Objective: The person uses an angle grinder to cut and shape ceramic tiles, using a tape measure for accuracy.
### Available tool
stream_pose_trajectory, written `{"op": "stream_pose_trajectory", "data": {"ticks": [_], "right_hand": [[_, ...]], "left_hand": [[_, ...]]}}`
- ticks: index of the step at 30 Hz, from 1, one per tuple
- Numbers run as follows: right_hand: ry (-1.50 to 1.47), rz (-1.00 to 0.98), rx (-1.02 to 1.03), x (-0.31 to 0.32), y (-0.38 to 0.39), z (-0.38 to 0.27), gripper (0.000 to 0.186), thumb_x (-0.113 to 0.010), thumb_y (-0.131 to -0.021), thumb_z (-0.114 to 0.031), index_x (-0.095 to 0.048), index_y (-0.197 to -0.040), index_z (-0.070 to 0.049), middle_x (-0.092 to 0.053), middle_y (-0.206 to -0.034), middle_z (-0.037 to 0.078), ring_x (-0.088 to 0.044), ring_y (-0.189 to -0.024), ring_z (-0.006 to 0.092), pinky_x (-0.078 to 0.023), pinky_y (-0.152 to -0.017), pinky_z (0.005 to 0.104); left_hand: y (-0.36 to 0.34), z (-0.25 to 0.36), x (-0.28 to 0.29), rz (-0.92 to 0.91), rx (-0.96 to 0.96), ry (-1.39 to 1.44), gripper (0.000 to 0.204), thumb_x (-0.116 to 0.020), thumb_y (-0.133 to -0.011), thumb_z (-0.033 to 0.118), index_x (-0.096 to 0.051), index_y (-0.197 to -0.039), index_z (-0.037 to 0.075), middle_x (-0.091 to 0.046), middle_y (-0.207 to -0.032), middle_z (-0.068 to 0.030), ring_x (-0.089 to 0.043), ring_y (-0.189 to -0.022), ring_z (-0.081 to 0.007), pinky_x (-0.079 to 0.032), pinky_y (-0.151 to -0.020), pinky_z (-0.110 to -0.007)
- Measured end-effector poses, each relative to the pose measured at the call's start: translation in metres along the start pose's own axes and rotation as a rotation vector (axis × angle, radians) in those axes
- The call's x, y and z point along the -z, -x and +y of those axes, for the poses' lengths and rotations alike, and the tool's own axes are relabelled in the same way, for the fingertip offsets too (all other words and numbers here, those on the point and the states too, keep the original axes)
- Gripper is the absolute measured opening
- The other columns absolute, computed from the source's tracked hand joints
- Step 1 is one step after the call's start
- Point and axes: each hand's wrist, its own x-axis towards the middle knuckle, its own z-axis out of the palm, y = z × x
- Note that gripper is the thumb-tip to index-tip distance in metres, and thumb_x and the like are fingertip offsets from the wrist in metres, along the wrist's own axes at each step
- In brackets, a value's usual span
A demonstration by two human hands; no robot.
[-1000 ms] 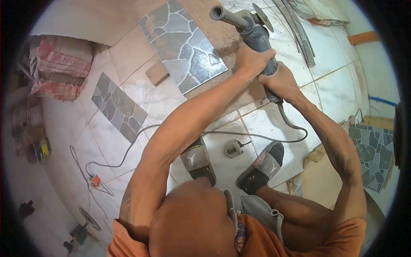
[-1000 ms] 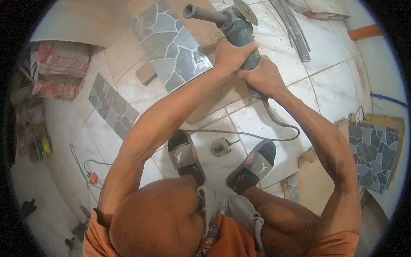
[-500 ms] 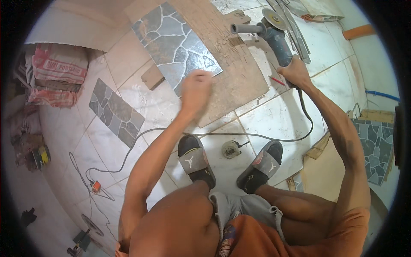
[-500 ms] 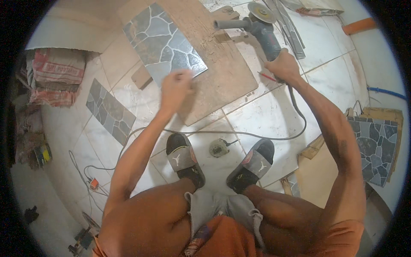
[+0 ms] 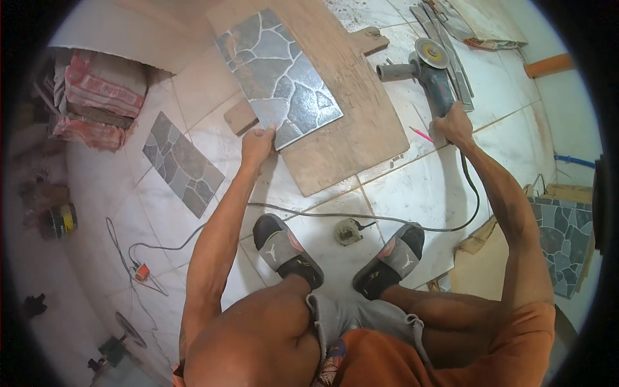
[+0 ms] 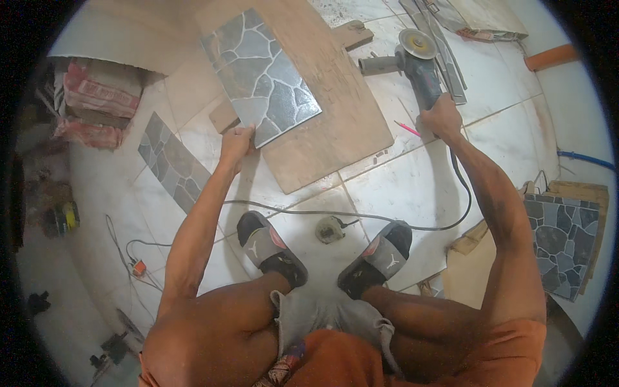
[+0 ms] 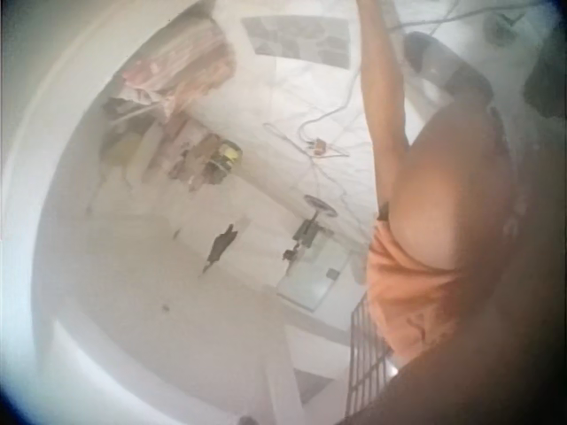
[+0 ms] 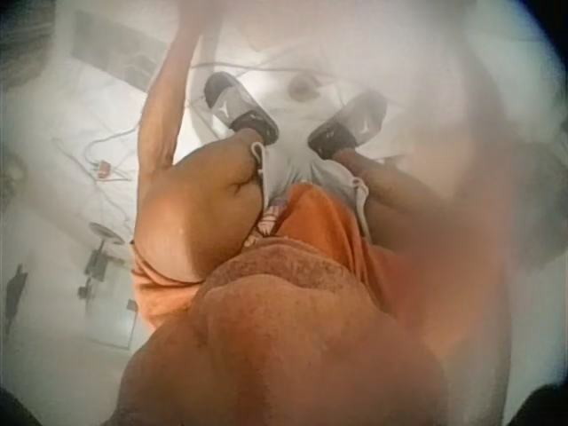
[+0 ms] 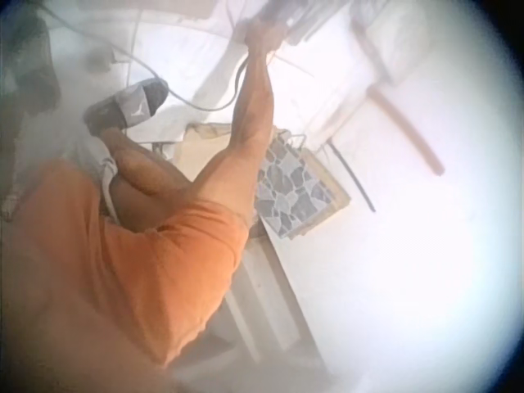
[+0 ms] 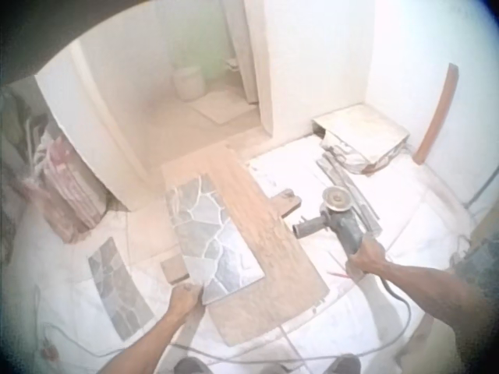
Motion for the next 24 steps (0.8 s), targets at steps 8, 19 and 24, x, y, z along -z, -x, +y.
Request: {"op": "stream_pose_trajectory", "data": {"ticks": [8, 19, 24], "right_hand": [[-0.001, 0.064, 0.028, -0.021, 0.005, 0.002, 0.057, -0.069, -0.078, -0.031, -0.044, -0.111, 0.007, -0.060, -0.106, 0.031, -0.065, -0.093, 0.0450, -0.053, -0.081, 0.0500], [0.020, 0.079, 0.074, -0.032, 0.008, 0.007, 0.063, -0.069, -0.083, -0.042, -0.043, -0.112, 0.008, -0.057, -0.107, 0.031, -0.063, -0.095, 0.0454, -0.052, -0.082, 0.0498], [0.001, 0.030, 0.038, -0.026, 0.010, 0.004, 0.066, -0.070, -0.082, -0.042, -0.043, -0.115, 0.009, -0.056, -0.111, 0.032, -0.063, -0.098, 0.0449, -0.052, -0.084, 0.0492]], "left_hand": [[0.020, 0.027, 0.019, 0.043, 0.025, 0.293, 0.037, -0.056, -0.097, 0.036, -0.060, -0.083, 0.002, -0.052, -0.063, 0.0009, -0.046, -0.051, -0.0087, -0.034, -0.046, -0.026], [0.034, 0.101, 0.076, -0.050, -0.016, 0.548, 0.026, -0.050, -0.100, 0.028, -0.057, -0.095, 0.004, -0.054, -0.077, -0.0035, -0.045, -0.057, -0.0112, -0.029, -0.043, -0.024], [0.032, 0.115, 0.099, -0.056, 0.049, 0.661, 0.024, -0.048, -0.100, 0.026, -0.056, -0.095, 0.003, -0.055, -0.075, -0.0047, -0.044, -0.054, -0.0110, -0.029, -0.042, -0.025]]}}
